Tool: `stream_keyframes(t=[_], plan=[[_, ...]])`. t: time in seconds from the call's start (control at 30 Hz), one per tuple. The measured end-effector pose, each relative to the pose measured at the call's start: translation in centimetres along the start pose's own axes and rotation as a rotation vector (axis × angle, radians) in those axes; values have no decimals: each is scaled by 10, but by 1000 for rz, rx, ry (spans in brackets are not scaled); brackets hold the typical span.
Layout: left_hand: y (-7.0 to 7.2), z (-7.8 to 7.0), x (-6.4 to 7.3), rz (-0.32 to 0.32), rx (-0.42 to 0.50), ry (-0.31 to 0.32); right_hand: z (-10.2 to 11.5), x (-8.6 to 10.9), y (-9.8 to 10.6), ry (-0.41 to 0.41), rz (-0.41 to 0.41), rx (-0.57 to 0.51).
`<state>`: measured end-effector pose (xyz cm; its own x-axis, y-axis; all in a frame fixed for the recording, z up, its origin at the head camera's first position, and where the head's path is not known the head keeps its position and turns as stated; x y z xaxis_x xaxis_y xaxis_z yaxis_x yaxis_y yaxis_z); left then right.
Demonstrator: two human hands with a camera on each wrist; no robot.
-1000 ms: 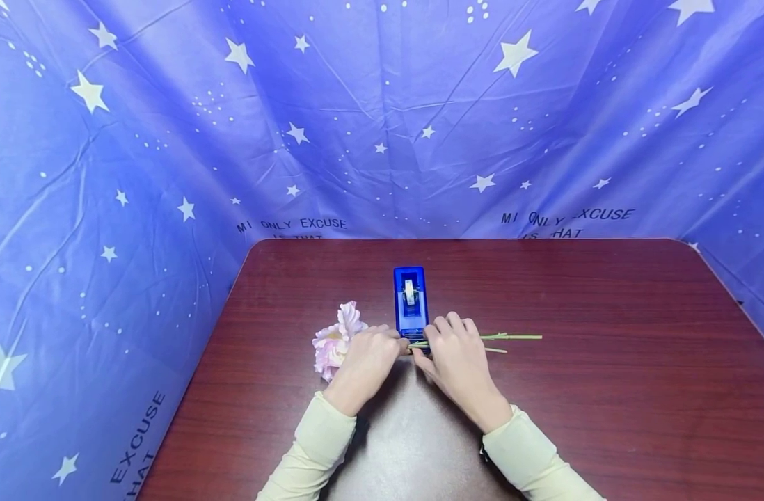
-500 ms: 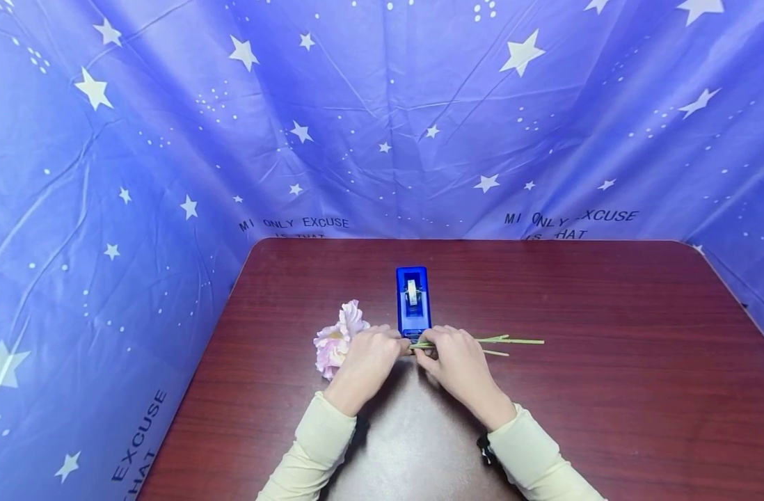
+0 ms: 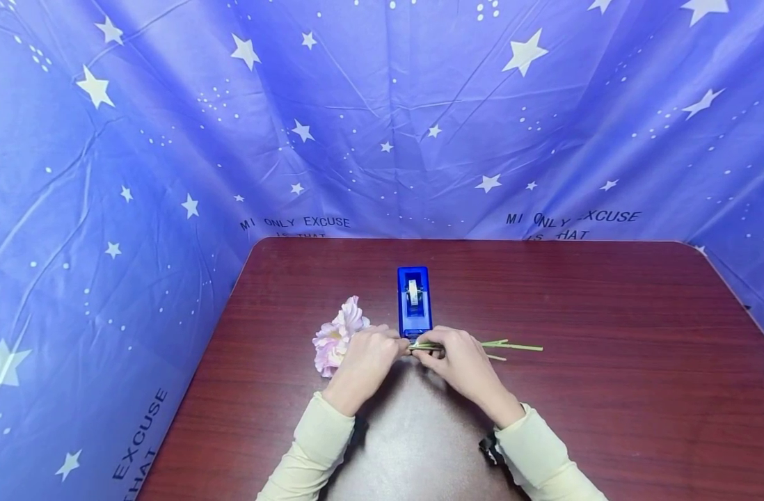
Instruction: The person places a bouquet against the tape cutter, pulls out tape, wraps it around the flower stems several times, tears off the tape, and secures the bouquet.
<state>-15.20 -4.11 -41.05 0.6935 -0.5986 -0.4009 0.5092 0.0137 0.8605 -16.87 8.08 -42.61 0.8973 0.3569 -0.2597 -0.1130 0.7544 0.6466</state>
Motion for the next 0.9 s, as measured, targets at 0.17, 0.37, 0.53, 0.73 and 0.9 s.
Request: stream_keyframes(t=[0.17, 0.37, 0.53, 0.73, 0.9], plan=[[-1, 0, 1, -5, 6, -2, -2, 0, 0, 40, 53, -37], [-2, 0, 0, 12, 5, 1, -2, 0, 3, 90, 45, -46], [-3, 0, -1, 33, 47, 6, -1, 0, 4, 112, 31, -50], [-5, -1, -2, 65, 110, 16, -1, 0, 5, 134, 21, -56], [-5, -1, -3, 84, 154, 18, -3, 0, 4, 158, 9, -54]])
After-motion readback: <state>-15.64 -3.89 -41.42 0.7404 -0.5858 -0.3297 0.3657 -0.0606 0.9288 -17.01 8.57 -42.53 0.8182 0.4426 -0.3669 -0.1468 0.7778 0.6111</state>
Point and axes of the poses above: each hand's wrist, its own x-axis away from the middle knuckle, its own y-axis out of the back of the hand, z = x × y, the point moved 7 cm from there along -x, towards the middle knuckle, and after that the axes turned 11 degrees about -x, right-handed, at the moved point
